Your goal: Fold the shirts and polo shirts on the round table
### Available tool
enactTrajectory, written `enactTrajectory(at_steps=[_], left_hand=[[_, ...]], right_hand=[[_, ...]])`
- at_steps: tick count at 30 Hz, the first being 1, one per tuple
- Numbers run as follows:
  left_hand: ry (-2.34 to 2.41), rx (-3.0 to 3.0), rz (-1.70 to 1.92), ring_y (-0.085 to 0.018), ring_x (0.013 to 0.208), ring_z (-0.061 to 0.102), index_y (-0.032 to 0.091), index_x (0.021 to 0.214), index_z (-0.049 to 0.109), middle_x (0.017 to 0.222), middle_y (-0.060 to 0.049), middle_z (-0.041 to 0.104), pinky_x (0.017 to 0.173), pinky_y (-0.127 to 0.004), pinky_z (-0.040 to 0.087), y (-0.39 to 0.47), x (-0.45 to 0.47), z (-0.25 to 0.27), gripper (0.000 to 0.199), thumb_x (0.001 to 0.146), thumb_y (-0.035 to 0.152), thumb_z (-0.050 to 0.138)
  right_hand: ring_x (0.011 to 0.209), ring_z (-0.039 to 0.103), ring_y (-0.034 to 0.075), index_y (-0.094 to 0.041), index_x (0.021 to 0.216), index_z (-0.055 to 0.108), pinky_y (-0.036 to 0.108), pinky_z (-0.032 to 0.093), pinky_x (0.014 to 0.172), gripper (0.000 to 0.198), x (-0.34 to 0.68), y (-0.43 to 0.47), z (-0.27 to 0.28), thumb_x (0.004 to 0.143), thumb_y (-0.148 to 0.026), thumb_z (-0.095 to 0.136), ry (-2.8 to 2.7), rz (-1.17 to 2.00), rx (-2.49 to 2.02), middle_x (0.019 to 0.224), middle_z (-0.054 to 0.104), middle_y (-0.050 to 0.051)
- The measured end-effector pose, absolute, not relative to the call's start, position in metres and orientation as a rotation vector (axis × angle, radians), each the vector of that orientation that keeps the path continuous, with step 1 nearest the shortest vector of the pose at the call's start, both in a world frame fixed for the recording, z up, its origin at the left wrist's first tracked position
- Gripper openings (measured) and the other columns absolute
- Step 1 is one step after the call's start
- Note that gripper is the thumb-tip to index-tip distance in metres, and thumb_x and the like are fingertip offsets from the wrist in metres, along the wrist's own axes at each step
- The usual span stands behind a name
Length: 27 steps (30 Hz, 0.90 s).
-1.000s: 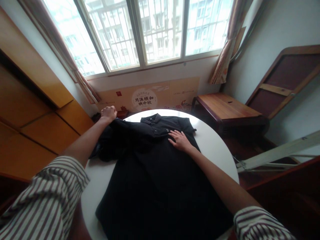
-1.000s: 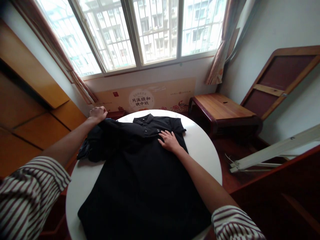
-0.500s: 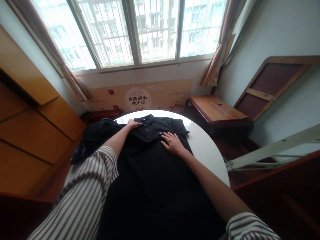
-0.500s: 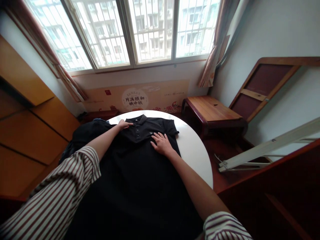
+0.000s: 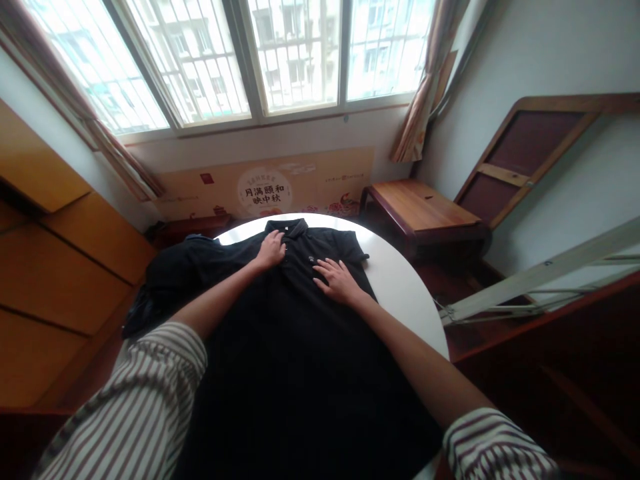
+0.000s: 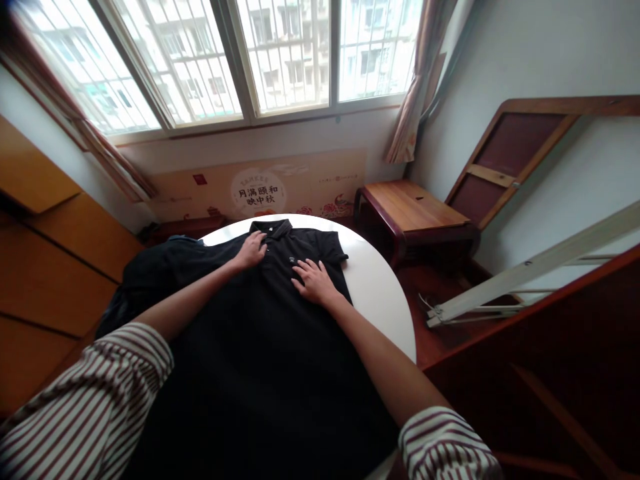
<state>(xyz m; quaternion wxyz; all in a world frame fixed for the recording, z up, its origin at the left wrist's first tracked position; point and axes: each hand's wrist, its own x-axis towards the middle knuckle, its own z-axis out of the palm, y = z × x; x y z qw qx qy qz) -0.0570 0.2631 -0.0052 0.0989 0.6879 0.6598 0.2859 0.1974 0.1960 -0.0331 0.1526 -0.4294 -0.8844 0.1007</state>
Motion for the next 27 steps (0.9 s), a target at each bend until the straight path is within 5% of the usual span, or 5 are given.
enactTrajectory(at_steps=[7, 12, 20, 24, 27], left_hand=[[1.652, 2.395, 0.391, -0.036, 0.146, 0.026, 0.017, 0.144, 0.046, 0.158, -0.017, 0.031, 0.117, -0.056, 0.024, 0.109, -0.044, -0.023, 0.056, 0.095, 0.045, 0.05], [1.427, 2.511, 0.267, -0.029, 0.147, 0.025, 0.028, 0.151, 0.036, 0.16, -0.008, 0.03, 0.118, -0.053, 0.027, -0.015, -0.08, -0.012, 0.053, 0.1, 0.041, 0.044], [1.383, 2.788, 0.291, -0.029, 0.129, 0.053, 0.027, 0.144, 0.047, 0.144, -0.009, 0.053, 0.099, -0.039, 0.054, -0.18, -0.154, -0.007, 0.072, 0.081, 0.052, 0.071], [1.343, 2.933, 0.537, -0.017, 0.109, 0.065, 0.025, 0.13, 0.061, 0.115, -0.004, 0.072, 0.094, -0.022, 0.055, -0.193, -0.153, -0.009, 0.039, 0.092, 0.023, 0.062], [1.329, 2.931, 0.549, -0.019, 0.104, 0.066, 0.021, 0.129, 0.061, 0.111, -0.007, 0.072, 0.094, -0.026, 0.056, -0.189, -0.138, -0.007, 0.038, 0.092, 0.029, 0.062]], right_hand=[[0.139, 0.038, 0.031, -0.017, 0.134, 0.057, 0.054, 0.026, 0.116, 0.044, 0.191, 0.193, -0.029, 0.098, -0.039, 0.045, -2.499, 0.215, -1.26, 0.148, 0.049, 0.011], [0.13, 0.045, 0.031, -0.013, 0.121, 0.062, 0.045, 0.04, 0.107, 0.03, 0.201, 0.143, -0.006, 0.096, -0.024, 0.048, -2.569, 0.063, -1.112, 0.141, 0.049, 0.019], [0.104, 0.06, 0.029, -0.022, 0.105, 0.067, 0.043, 0.048, 0.096, 0.048, 0.32, -0.011, 0.037, 0.071, -0.055, 0.078, -2.867, 0.809, -0.916, 0.111, 0.062, 0.01], [0.1, 0.062, 0.026, -0.022, 0.099, 0.069, 0.039, 0.051, 0.09, 0.018, 0.345, -0.039, 0.031, 0.091, -0.034, 0.059, -2.779, 0.819, -1.065, 0.106, 0.065, 0.01], [0.09, 0.065, 0.021, -0.022, 0.093, 0.068, 0.032, 0.054, 0.083, 0.022, 0.348, -0.047, 0.026, 0.097, -0.025, 0.048, -2.719, 0.802, -1.046, 0.097, 0.067, 0.008]])
